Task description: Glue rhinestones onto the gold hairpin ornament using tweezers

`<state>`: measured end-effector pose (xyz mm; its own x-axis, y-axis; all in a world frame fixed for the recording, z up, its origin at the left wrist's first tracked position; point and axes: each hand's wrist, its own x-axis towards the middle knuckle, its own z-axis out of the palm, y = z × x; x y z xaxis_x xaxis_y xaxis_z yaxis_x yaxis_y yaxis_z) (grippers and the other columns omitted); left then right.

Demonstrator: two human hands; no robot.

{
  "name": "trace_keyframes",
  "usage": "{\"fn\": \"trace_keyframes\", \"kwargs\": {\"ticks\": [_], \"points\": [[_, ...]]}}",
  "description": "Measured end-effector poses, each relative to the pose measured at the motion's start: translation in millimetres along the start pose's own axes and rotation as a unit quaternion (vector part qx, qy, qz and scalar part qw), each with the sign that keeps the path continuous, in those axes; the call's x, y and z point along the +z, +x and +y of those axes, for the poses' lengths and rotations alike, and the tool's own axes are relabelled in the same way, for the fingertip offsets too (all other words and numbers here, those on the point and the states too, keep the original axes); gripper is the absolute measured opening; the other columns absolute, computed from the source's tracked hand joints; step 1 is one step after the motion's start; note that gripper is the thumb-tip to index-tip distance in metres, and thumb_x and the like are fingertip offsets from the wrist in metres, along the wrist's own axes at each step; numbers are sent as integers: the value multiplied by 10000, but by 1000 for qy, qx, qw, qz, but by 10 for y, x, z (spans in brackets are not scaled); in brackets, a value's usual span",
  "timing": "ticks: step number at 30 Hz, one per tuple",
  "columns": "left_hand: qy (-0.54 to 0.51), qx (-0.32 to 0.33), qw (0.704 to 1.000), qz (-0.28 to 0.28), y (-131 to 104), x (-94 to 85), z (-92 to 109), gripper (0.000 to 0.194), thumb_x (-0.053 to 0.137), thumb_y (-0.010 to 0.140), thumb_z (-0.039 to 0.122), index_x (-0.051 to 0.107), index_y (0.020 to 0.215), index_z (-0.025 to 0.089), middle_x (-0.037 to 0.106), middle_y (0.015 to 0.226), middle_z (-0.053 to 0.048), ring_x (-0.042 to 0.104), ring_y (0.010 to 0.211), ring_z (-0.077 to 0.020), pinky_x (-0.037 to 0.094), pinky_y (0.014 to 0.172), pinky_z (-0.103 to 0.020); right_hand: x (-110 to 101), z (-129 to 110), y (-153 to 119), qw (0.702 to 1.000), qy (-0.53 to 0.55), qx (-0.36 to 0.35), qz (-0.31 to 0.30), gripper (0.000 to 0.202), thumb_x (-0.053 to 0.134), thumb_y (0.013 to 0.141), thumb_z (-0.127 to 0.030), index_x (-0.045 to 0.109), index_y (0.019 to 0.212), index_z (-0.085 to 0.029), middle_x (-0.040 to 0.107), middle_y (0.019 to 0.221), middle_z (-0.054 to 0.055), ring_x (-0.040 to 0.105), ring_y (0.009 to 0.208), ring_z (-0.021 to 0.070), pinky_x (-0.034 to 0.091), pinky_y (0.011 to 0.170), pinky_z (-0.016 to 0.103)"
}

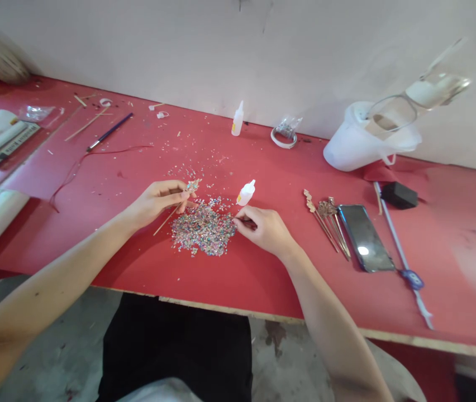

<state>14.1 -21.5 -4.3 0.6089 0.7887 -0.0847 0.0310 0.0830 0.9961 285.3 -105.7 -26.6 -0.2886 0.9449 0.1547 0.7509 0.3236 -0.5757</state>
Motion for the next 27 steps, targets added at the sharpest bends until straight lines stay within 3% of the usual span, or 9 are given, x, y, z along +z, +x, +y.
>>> {"fn": "trace_keyframes", "kwargs": {"ticks": [6, 13, 20, 27], "points": [[1, 5, 1000, -3, -7, -6, -18, 139, 606, 868, 285, 624, 838, 150, 568, 578, 21, 653, 688, -135, 516, 829, -309, -50, 26, 17, 999, -50, 6, -13, 159, 561, 869, -305, 591, 750, -204, 637, 656, -14, 533, 541, 95, 391, 553, 210], [1, -8, 1000, 1, 6, 15, 5, 123, 599, 860, 264, 604, 813, 150, 570, 559, 26, 669, 703, -140, 519, 843, -311, 31, -79, 1, 996, -26, -66, -55, 146, 541, 885, -293, 629, 805, -209, 618, 629, -24, 529, 542, 91, 385, 563, 203], [5, -9, 1000, -1, 2, 15, -12, 142, 603, 862, 276, 594, 795, 152, 565, 565, 28, 664, 698, -136, 515, 851, -309, 6, 4, 1, 997, -76, -10, 9, 143, 549, 877, -299, 597, 777, -209, 639, 653, -19, 545, 540, 96, 392, 557, 211], [19, 9, 1000, -1, 8, -24, -49, 166, 616, 871, 317, 624, 841, 154, 579, 588, 14, 666, 711, -143, 498, 760, -278, -10, 8, 4, 994, -105, -5, 10, 137, 556, 873, -299, 595, 776, -212, 654, 653, -20, 565, 537, 99, 384, 550, 215]]}}
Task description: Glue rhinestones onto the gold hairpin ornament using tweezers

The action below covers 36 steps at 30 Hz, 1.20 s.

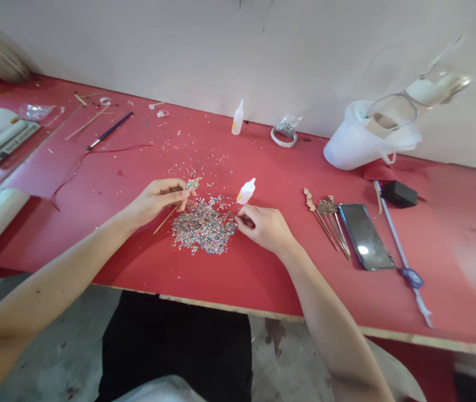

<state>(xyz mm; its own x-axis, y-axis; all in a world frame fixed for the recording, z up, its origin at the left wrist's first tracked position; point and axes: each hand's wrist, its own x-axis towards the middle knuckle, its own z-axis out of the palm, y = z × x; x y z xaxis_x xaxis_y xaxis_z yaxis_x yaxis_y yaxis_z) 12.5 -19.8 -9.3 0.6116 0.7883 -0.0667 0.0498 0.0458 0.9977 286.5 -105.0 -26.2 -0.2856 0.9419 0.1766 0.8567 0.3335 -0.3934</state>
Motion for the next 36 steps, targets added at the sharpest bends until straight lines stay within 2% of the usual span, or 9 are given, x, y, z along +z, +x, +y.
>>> {"fn": "trace_keyframes", "kwargs": {"ticks": [4, 10, 17, 20, 25, 32, 36], "points": [[-1, 1, 1000, 0, -1, -5, -5, 157, 609, 879, 301, 626, 851, 148, 579, 587, 16, 666, 712, -141, 497, 766, -279, 11, -35, 3, 1000, 7, -12, -4, 143, 555, 875, -296, 598, 770, -209, 639, 640, -22, 556, 537, 97, 383, 558, 215], [-3, -1, 1000, -4, -3, 7, 9, 149, 605, 880, 287, 622, 840, 145, 575, 578, 16, 659, 693, -139, 500, 763, -283, 31, -96, -10, 994, 55, -76, -55, 158, 533, 896, -301, 627, 806, -211, 622, 635, -25, 548, 551, 92, 384, 566, 211], [9, 5, 1000, -1, -6, 0, 16, 155, 609, 879, 291, 624, 831, 144, 584, 586, 12, 649, 679, -129, 487, 719, -261, -12, 21, -3, 998, 54, -13, -21, 126, 569, 876, -300, 611, 803, -206, 626, 667, -22, 540, 565, 93, 393, 583, 215], [6, 5, 1000, 2, 2, 10, 30, 149, 606, 878, 282, 627, 831, 142, 580, 576, 17, 654, 679, -129, 493, 734, -264, -9, 5, 6, 999, 38, -23, -25, 126, 563, 879, -284, 611, 793, -205, 642, 680, -17, 556, 570, 95, 390, 583, 217], [5, -3, 1000, 7, 3, 20, 44, 121, 588, 879, 244, 625, 841, 136, 567, 555, 24, 667, 693, -136, 497, 745, -268, 21, -78, 2, 994, 59, -79, -44, 143, 545, 903, -301, 633, 834, -213, 661, 698, -9, 580, 594, 103, 397, 581, 216], [16, 0, 1000, 3, -1, 11, 37, 148, 593, 878, 276, 618, 823, 141, 581, 576, 13, 670, 708, -141, 476, 685, -253, 40, 6, 4, 1000, 20, 2, 7, 152, 558, 899, -334, 622, 834, -212, 679, 725, -3, 594, 584, 114, 407, 573, 232], [13, -2, 1000, 3, -1, 10, 39, 141, 589, 881, 269, 618, 837, 137, 578, 573, 18, 671, 711, -140, 486, 718, -261, 60, -20, -2, 999, 40, -23, -18, 152, 554, 906, -336, 626, 842, -219, 679, 731, -5, 620, 631, 123, 417, 591, 233]]}}
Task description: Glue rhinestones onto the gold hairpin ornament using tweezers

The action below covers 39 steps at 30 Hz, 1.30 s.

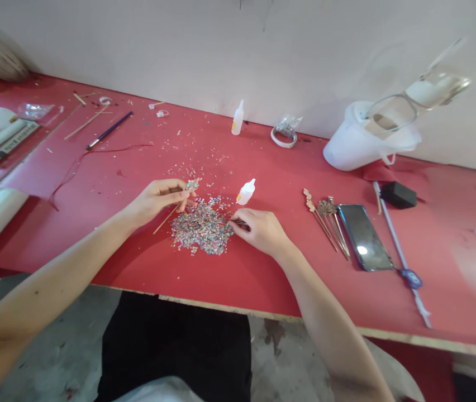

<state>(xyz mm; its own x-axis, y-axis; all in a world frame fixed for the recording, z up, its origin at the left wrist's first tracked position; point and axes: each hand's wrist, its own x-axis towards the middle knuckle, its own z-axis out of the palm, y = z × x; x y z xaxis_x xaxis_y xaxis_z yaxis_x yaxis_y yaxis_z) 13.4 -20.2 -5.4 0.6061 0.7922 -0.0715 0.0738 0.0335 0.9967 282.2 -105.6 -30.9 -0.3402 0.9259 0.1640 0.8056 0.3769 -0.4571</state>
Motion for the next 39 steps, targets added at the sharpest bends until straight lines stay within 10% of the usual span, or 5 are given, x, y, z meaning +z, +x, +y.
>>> {"fn": "trace_keyframes", "kwargs": {"ticks": [39], "points": [[1, -6, 1000, -5, -4, 5, -1, 149, 605, 868, 292, 602, 796, 162, 591, 583, 12, 669, 704, -141, 503, 738, -267, -90, -29, 6, 996, 56, -23, -64, 138, 568, 868, -297, 632, 778, -216, 636, 672, -19, 531, 565, 97, 388, 572, 227]]}}
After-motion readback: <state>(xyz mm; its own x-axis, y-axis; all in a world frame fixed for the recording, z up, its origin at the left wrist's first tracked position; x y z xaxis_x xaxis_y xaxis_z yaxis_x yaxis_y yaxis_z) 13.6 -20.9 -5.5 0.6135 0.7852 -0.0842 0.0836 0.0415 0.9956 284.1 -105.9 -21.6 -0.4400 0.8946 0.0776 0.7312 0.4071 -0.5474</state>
